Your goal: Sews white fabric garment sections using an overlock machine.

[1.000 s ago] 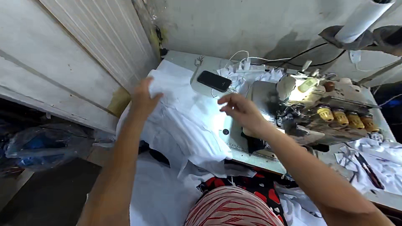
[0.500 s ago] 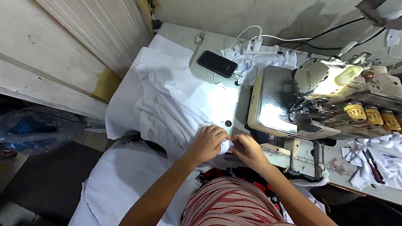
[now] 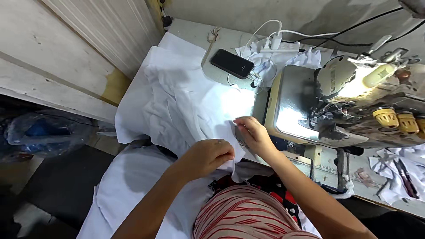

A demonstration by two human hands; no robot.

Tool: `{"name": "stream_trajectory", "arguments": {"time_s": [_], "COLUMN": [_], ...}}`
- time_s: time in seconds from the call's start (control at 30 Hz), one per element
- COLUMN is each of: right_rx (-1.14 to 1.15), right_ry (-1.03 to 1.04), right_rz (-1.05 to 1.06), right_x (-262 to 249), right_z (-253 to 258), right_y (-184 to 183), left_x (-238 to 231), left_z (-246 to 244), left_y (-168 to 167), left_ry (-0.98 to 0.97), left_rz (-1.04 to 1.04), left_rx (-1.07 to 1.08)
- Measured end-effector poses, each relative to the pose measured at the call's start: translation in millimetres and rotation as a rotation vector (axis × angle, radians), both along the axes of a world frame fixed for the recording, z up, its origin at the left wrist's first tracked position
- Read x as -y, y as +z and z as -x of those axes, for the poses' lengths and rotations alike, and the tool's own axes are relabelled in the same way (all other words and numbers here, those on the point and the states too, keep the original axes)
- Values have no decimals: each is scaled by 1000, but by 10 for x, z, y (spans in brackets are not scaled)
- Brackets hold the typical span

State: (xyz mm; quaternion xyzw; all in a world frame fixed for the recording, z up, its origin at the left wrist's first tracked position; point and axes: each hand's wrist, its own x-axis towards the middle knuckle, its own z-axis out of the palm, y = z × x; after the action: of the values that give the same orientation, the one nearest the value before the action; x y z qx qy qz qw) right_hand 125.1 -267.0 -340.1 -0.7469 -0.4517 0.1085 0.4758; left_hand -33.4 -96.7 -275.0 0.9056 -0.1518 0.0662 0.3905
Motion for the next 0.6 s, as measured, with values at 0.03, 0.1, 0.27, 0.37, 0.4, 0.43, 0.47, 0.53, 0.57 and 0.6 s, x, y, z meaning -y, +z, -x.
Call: {"name": "stream_trajectory", "arguments": {"time_s": [0.03, 0.1, 0.27, 0.37, 0.4, 0.43, 0.47, 0.53, 0.57, 0.6], "right_rx": [34, 110, 7, -96, -136, -197, -283, -538, -651, -713], "right_ry": [5, -6, -14, 36, 45, 50, 54, 75, 89, 97], "right_rz": [51, 175, 444, 460, 419, 362, 300, 150, 68, 2], "right_x": [-121, -327, -528, -503, -474, -439, -401, -342, -317, -292], "right_z": [-36, -90, -184, -229, -232, -228, -214, -147, -98, -44], "right_y": [11, 8, 135, 178, 192, 217, 256, 366, 423, 472], "left_x": [-56, -150, -286, -324, -330, -330, -322, -290, -267, -241], "left_z": [44, 124, 235, 176, 140, 100, 55, -53, -117, -183], "left_y": [27, 58, 40, 12, 8, 19, 44, 106, 136, 163], "left_ry": [20, 73, 187, 197, 199, 205, 209, 207, 209, 223], "left_rz": [-11, -30, -21, -20, -23, -23, -12, 52, 88, 111], "left_rx": [-8, -42, -128, -119, -100, -79, -56, 7, 45, 75]}}
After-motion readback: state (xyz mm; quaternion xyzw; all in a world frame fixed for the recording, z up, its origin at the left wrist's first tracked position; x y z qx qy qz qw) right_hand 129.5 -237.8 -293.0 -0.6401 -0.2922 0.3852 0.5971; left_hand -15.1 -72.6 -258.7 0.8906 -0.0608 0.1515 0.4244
